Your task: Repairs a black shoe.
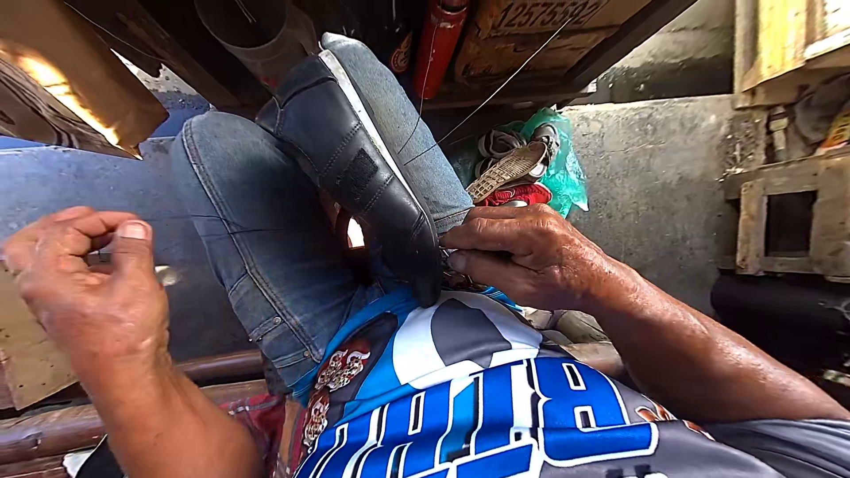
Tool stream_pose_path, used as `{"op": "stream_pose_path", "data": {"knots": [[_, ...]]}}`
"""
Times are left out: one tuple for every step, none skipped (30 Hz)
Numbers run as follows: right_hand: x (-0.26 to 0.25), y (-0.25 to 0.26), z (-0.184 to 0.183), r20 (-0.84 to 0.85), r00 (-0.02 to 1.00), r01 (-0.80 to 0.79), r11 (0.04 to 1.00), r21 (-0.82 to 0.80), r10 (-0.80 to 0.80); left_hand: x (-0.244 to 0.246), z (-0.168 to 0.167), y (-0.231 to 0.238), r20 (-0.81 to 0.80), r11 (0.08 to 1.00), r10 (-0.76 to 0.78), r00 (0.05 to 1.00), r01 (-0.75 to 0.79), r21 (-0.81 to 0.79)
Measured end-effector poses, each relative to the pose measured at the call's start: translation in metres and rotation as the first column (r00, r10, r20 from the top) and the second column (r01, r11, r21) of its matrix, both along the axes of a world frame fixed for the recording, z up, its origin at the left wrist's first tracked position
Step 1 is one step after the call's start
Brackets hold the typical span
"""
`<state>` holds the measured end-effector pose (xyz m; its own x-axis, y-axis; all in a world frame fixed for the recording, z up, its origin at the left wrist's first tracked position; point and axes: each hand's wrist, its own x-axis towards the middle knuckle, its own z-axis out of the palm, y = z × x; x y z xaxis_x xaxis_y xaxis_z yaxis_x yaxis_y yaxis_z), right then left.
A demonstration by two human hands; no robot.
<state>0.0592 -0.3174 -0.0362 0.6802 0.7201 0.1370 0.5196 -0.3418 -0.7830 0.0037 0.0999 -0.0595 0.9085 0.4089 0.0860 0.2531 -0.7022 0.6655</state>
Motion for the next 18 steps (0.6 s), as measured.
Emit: {"op": "stream_pose_path", "data": {"knots": [[0.001, 0.0, 0.0, -0.004, 1.0, 0.0, 1.0, 0.002, 0.0, 0.0, -0.004, -0.002, -0.024, 0.996, -0.048, 0.999, 0.05, 0.077], [0.001, 0.0, 0.0, -0.007, 1.0, -0.001, 1.0, -0.001, 0.001, 0.001, -0.008, -0.012, -0.006, 0.984, -0.159, 0.987, 0.159, 0.082], [0.0, 0.001, 0.001, -0.013, 1.0, -0.003, 1.0, -0.005, 0.003, 0.003, -0.006, -0.031, 0.04, 0.954, -0.298, 0.954, 0.297, 0.024], [0.0, 0.002, 0.001, -0.015, 1.0, -0.005, 1.0, -0.013, 0.005, 0.007, -0.003, -0.058, 0.099, 0.894, -0.429, 0.898, 0.438, -0.092], [0.0, 0.002, 0.002, -0.015, 1.0, -0.005, 1.0, -0.023, 0.004, 0.012, 0.0, -0.085, 0.146, 0.803, -0.527, 0.837, 0.547, -0.237], [0.0, 0.003, 0.003, -0.014, 1.0, -0.003, 1.0, -0.028, 0.002, 0.018, -0.002, -0.107, 0.178, 0.693, -0.603, 0.777, 0.622, -0.366], [-0.001, 0.003, 0.004, -0.014, 1.0, 0.0, 1.0, -0.03, -0.001, 0.023, -0.005, -0.122, 0.187, 0.585, -0.672, 0.717, 0.668, -0.46], [-0.001, 0.002, 0.004, -0.012, 1.0, 0.006, 1.0, -0.027, -0.006, 0.029, -0.01, -0.131, 0.176, 0.504, -0.734, 0.656, 0.7, -0.507], [-0.002, 0.001, 0.004, -0.01, 1.0, 0.009, 1.0, -0.026, -0.01, 0.033, -0.013, -0.135, 0.153, 0.451, -0.784, 0.602, 0.721, -0.526], [-0.002, 0.0, 0.004, -0.009, 1.0, 0.012, 1.0, -0.024, -0.012, 0.037, -0.015, -0.135, 0.129, 0.422, -0.816, 0.564, 0.733, -0.534], [-0.002, 0.0, 0.004, -0.012, 1.0, 0.013, 1.0, -0.024, -0.014, 0.04, -0.015, -0.134, 0.118, 0.397, -0.839, 0.532, 0.745, -0.536], [-0.002, 0.0, 0.004, -0.015, 1.0, 0.015, 1.0, -0.025, -0.015, 0.043, -0.014, -0.131, 0.122, 0.372, -0.853, 0.508, 0.754, -0.541], [-0.003, 0.0, 0.004, -0.02, 1.0, 0.015, 1.0, -0.024, -0.016, 0.045, -0.014, -0.129, 0.136, 0.352, -0.857, 0.497, 0.758, -0.549], [-0.003, 0.0, 0.004, -0.025, 1.0, 0.016, 1.0, -0.026, -0.017, 0.046, -0.014, -0.127, 0.151, 0.355, -0.846, 0.511, 0.752, -0.556], [-0.003, 0.001, 0.005, -0.029, 0.999, 0.015, 0.999, -0.029, -0.016, 0.047, -0.013, -0.127, 0.151, 0.388, -0.829, 0.538, 0.749, -0.537], [-0.003, 0.001, 0.005, -0.03, 0.999, 0.016, 0.999, -0.034, -0.017, 0.046, -0.01, -0.126, 0.139, 0.443, -0.81, 0.569, 0.75, -0.491], [-0.004, 0.002, 0.005, -0.029, 0.999, 0.018, 0.999, -0.039, -0.019, 0.045, -0.005, -0.124, 0.112, 0.512, -0.791, 0.601, 0.751, -0.417], [-0.004, 0.002, 0.006, -0.029, 0.999, 0.021, 0.999, -0.043, -0.022, 0.043, 0.0, -0.122, 0.085, 0.579, -0.767, 0.636, 0.743, -0.334]]}}
